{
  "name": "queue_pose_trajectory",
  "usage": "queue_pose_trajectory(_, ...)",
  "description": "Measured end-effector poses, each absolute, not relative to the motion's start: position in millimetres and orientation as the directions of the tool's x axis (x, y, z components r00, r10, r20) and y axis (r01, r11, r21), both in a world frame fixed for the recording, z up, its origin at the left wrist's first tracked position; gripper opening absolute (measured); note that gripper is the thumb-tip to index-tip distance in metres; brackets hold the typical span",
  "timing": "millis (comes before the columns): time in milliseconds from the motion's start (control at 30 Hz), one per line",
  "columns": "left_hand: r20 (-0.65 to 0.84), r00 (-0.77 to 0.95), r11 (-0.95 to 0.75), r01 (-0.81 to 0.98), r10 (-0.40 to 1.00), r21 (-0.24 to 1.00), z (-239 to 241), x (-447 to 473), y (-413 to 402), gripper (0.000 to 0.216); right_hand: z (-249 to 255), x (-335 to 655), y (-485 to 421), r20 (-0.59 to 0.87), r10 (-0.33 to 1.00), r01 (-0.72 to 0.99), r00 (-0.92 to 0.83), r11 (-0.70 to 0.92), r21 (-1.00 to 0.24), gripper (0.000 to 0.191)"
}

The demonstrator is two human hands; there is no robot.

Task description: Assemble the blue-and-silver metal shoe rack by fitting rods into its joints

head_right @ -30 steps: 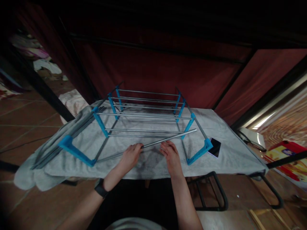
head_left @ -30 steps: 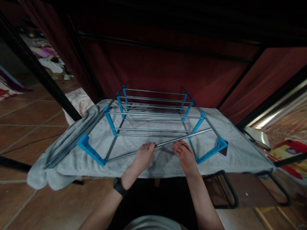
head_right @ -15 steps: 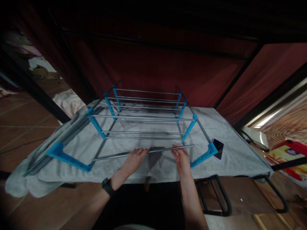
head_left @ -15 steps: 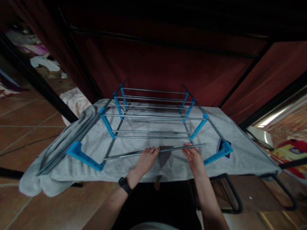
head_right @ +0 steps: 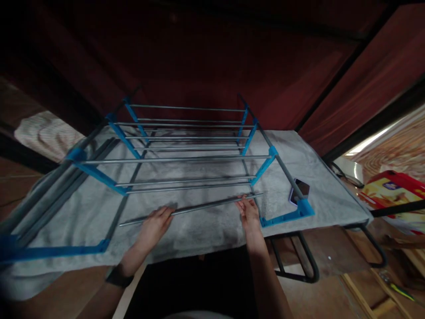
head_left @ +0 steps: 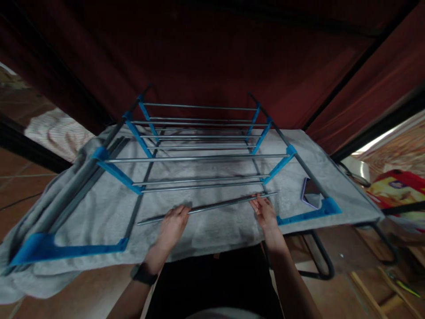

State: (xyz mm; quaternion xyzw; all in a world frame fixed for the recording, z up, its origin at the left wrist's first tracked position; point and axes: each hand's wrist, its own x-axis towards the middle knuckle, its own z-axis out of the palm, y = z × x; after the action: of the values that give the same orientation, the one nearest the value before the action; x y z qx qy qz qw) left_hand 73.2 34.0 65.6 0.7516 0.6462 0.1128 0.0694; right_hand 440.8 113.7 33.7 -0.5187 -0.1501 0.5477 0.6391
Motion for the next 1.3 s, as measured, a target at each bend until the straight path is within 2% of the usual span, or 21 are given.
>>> queue_pose_trajectory(133, 0.138, 0.051, -0.086, 0.961, 0.989, 0.262, 48.4, 40.0, 26.7, 0.035, 27.2, 439.9, 121.7, -0.389, 0.849, -0.535, 0.357, -0.155, -0.83, 0.035)
queue_pose_trajectory(300, 0.217, 0.038, -0.104, 0.949, 0.975, 0.299, 29.1, 20.6, 27.8, 0.039, 21.0, 440.3, 125.8, -0.399, 0.837, -0.507, 0.373, -0.176, -0.844, 0.024)
queue_pose_trajectory(400, 0.257, 0.05, -0.123, 0.953, 0.965, 0.278, 25.5, 19.4, 28.5, 0.04, 20.5, 440.8, 126.3, -0.403, 0.842, -0.483, 0.358, -0.202, -0.852, 0.018)
queue_pose_trajectory(533, 0.3, 0.06, -0.132, 0.965, 0.952, 0.226, 27.8, 17.9, 24.4, 0.039, 22.6, 436.3, 127.3, -0.412, 0.847, -0.459, 0.336, -0.235, -0.857, 0.022)
queue_pose_trajectory(733, 0.319, 0.035, -0.1, 0.976, 0.947, 0.192, 31.6, 11.2, 20.5, 0.039, 25.1, 429.3, 128.4, -0.404, 0.864, -0.458, 0.302, -0.24, -0.856, 0.026)
queue_pose_trajectory(1000, 0.306, -0.01, -0.055, 0.977, 0.952, 0.204, 46.7, 14.3, 19.8, 0.04, 29.6, 436.8, 125.7, -0.391, 0.863, -0.439, 0.32, -0.23, -0.868, 0.017)
queue_pose_trajectory(1200, 0.298, -0.117, 0.105, 0.993, 0.947, 0.058, 58.0, 35.3, 5.8, 0.043, 26.1, 439.3, 113.9, -0.423, 0.827, -0.475, 0.37, -0.223, -0.851, 0.02)
queue_pose_trajectory(1300, 0.271, -0.135, 0.128, 0.991, 0.953, 0.043, 61.3, 43.7, 2.7, 0.045, 20.9, 440.9, 110.6, -0.409, 0.828, -0.466, 0.383, -0.209, -0.86, 0.023)
